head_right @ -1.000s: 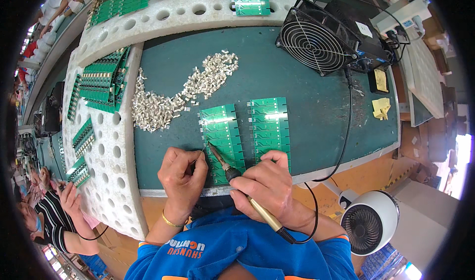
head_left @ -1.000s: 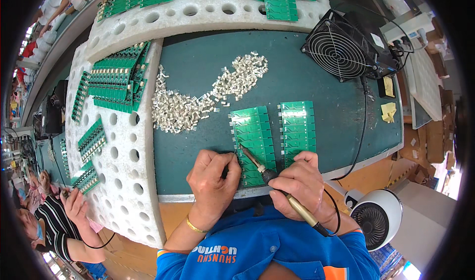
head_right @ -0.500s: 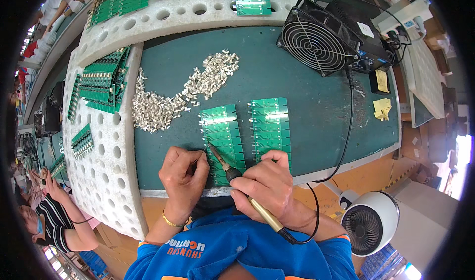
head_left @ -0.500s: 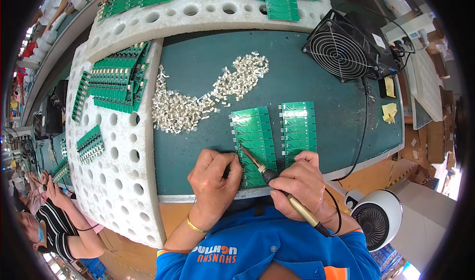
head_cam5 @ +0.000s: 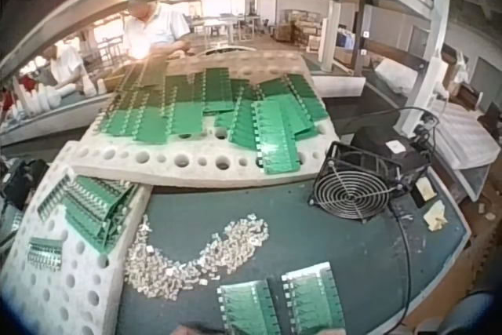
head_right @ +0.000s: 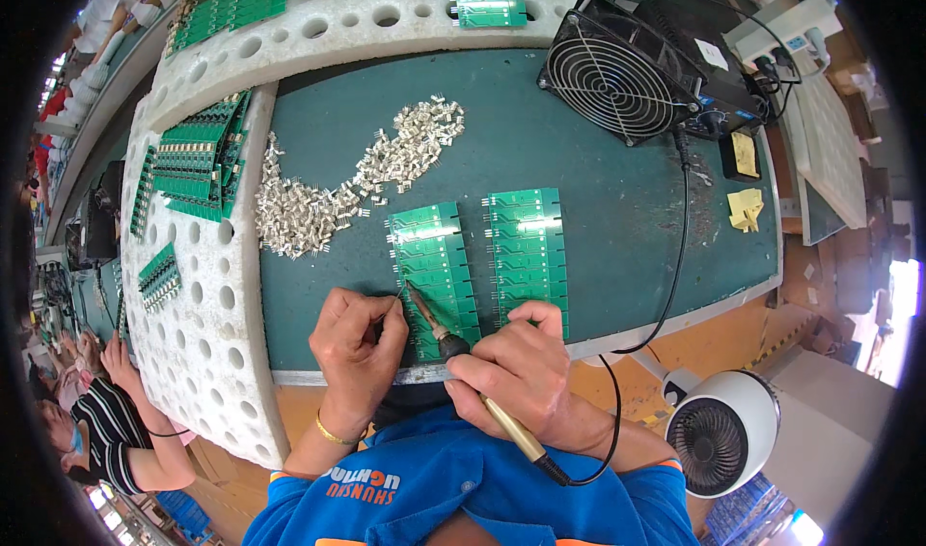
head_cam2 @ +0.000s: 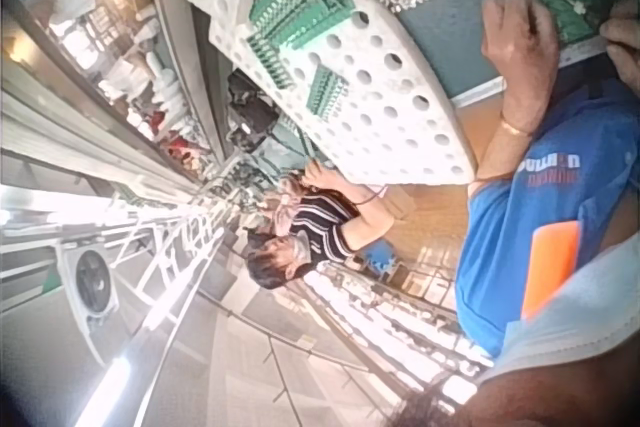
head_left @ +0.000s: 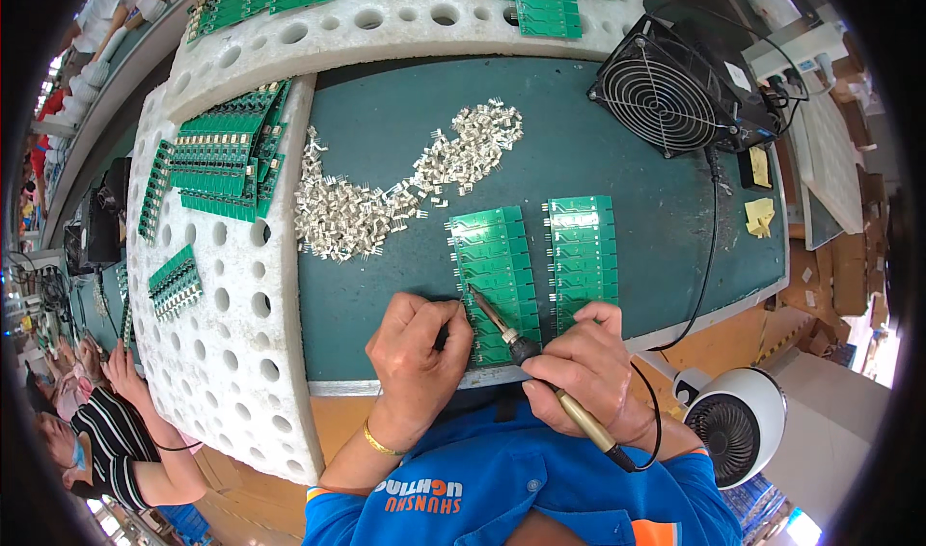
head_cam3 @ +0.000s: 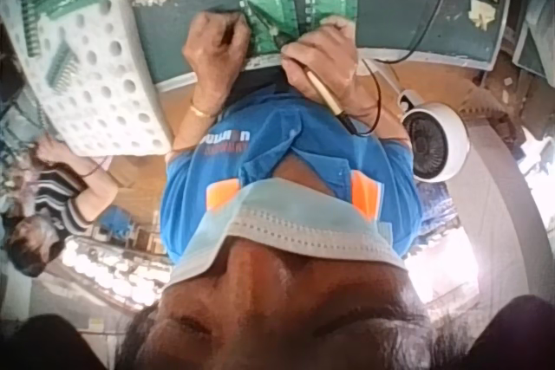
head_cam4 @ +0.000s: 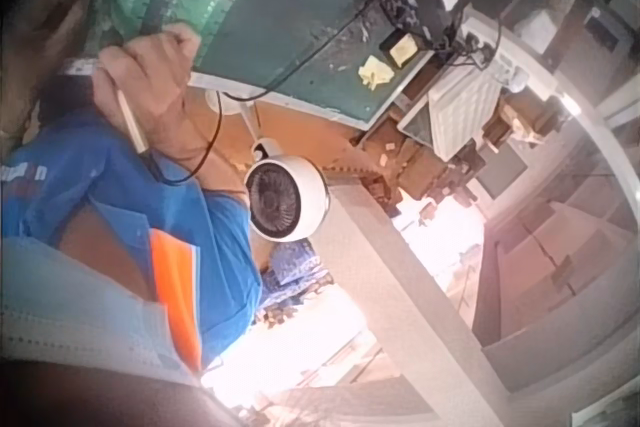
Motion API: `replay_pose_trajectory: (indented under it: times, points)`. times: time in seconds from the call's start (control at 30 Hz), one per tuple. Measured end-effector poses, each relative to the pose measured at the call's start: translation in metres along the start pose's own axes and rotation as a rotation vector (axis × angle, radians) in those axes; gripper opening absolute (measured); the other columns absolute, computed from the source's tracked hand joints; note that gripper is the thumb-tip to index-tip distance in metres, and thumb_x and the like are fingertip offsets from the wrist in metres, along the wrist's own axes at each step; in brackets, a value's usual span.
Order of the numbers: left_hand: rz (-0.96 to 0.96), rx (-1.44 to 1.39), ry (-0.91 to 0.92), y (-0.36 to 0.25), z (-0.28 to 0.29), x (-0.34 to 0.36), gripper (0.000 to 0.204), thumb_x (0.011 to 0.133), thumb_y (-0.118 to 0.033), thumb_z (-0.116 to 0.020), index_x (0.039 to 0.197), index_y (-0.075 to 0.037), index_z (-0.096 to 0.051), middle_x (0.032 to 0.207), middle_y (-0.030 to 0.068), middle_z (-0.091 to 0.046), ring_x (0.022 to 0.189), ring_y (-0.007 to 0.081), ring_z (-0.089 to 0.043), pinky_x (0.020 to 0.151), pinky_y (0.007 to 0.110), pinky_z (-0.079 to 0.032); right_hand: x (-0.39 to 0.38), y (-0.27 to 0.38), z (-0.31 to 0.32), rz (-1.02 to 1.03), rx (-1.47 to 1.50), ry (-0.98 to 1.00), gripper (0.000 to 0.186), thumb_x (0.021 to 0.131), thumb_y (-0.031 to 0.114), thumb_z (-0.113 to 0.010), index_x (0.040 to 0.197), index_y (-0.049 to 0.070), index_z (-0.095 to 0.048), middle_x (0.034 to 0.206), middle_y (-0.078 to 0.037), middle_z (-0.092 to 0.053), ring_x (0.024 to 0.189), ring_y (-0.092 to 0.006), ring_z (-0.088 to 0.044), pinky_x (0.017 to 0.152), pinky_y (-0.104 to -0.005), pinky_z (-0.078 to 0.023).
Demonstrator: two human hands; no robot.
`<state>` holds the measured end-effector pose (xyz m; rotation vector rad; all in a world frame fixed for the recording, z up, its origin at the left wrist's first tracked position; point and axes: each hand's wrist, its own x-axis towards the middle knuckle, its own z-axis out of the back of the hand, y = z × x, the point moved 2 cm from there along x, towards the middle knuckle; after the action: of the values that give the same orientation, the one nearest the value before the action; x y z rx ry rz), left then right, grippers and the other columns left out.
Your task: The person solders components onto circuit boards using a soldering iron and solder wire. The person then moves circuit boards and solders components onto another circuit board.
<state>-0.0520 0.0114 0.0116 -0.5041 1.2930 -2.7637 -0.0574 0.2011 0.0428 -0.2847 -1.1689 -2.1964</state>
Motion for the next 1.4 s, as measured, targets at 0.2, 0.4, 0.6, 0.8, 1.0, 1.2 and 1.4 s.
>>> replay_pose_trajectory:
  times: [0.2, 0.4, 0.6, 0.8, 1.0, 1.2, 1.4]
  points:
    - [0.001, -0.015, -0.002, -0.001, 0.001, -0.001, 0.013, 0.071, 0.004, -0.075, 0.079, -0.006, -0.07, 0.068, 0.0064, -0.055, 0.054, 0.0194, -0.056, 0.047, 0.032, -0.045, -0.004, 0.003, -0.001, -0.003, -0.025, 0.011, 0.029, 0.066, 0.015, -0.082, 0.092, 0.012, -0.069, 0.072, 0.0, -0.058, 0.062, -0.0183, -0.054, 0.079, -0.0409, -0.041]
    - [0.012, -0.007, 0.013, -0.001, 0.001, -0.001, 0.014, 0.071, 0.004, -0.075, 0.079, -0.007, -0.07, 0.068, 0.0062, -0.055, 0.053, 0.0198, -0.055, 0.047, 0.032, -0.044, -0.007, 0.005, -0.001, -0.003, -0.026, 0.025, 0.028, 0.069, 0.019, -0.082, 0.093, 0.012, -0.069, 0.072, 0.0, -0.058, 0.061, -0.0176, -0.053, 0.08, -0.0409, -0.041]
    - [0.012, -0.008, 0.017, 0.0, 0.001, -0.002, 0.014, 0.071, 0.004, -0.075, 0.079, -0.007, -0.07, 0.068, 0.0062, -0.055, 0.053, 0.0199, -0.055, 0.047, 0.032, -0.045, -0.007, 0.004, -0.002, 0.003, -0.029, 0.017, 0.027, 0.07, 0.02, -0.081, 0.093, 0.012, -0.069, 0.072, 0.0, -0.058, 0.061, -0.0174, -0.053, 0.08, -0.0408, -0.041]
    - [0.012, -0.015, 0.012, 0.0, -0.001, -0.001, 0.014, 0.071, 0.004, -0.075, 0.08, -0.007, -0.07, 0.069, 0.0065, -0.056, 0.054, 0.0199, -0.056, 0.048, 0.032, -0.045, -0.008, 0.006, -0.001, 0.01, -0.054, 0.048, 0.031, 0.07, 0.021, -0.082, 0.096, 0.013, -0.068, 0.073, 0.0, -0.057, 0.062, -0.017, -0.054, 0.081, -0.041, -0.041]
    - [0.014, -0.019, 0.005, 0.001, -0.001, -0.001, 0.014, 0.072, 0.004, -0.075, 0.08, -0.006, -0.07, 0.068, 0.0064, -0.055, 0.054, 0.0195, -0.056, 0.047, 0.032, -0.044, -0.009, 0.007, -0.002, 0.012, -0.066, 0.058, 0.032, 0.07, 0.021, -0.082, 0.097, 0.013, -0.068, 0.073, 0.001, -0.057, 0.062, -0.017, -0.054, 0.081, -0.0412, -0.041]
    - [0.023, -0.032, -0.001, 0.003, 0.002, -0.005, 0.012, 0.075, 0.005, -0.074, 0.081, -0.003, -0.07, 0.07, 0.0051, -0.055, 0.056, 0.0138, -0.051, 0.047, 0.027, -0.039, -0.009, 0.008, 0.003, 0.023, -0.081, 0.047, 0.03, 0.071, 0.02, -0.081, 0.097, 0.013, -0.068, 0.075, 0.001, -0.059, 0.062, -0.017, -0.055, 0.08, -0.0411, -0.041]
    - [0.036, -0.026, -0.027, 0.004, 0.012, -0.011, 0.009, 0.078, 0.004, -0.075, 0.082, -0.001, -0.07, 0.072, 0.0046, -0.055, 0.054, 0.0095, -0.048, 0.046, 0.024, -0.037, -0.008, 0.007, 0.009, 0.002, -0.072, 0.021, 0.027, 0.073, 0.021, -0.079, 0.096, 0.013, -0.068, 0.075, 0.001, -0.06, 0.063, -0.0173, -0.055, 0.08, -0.0415, -0.041]
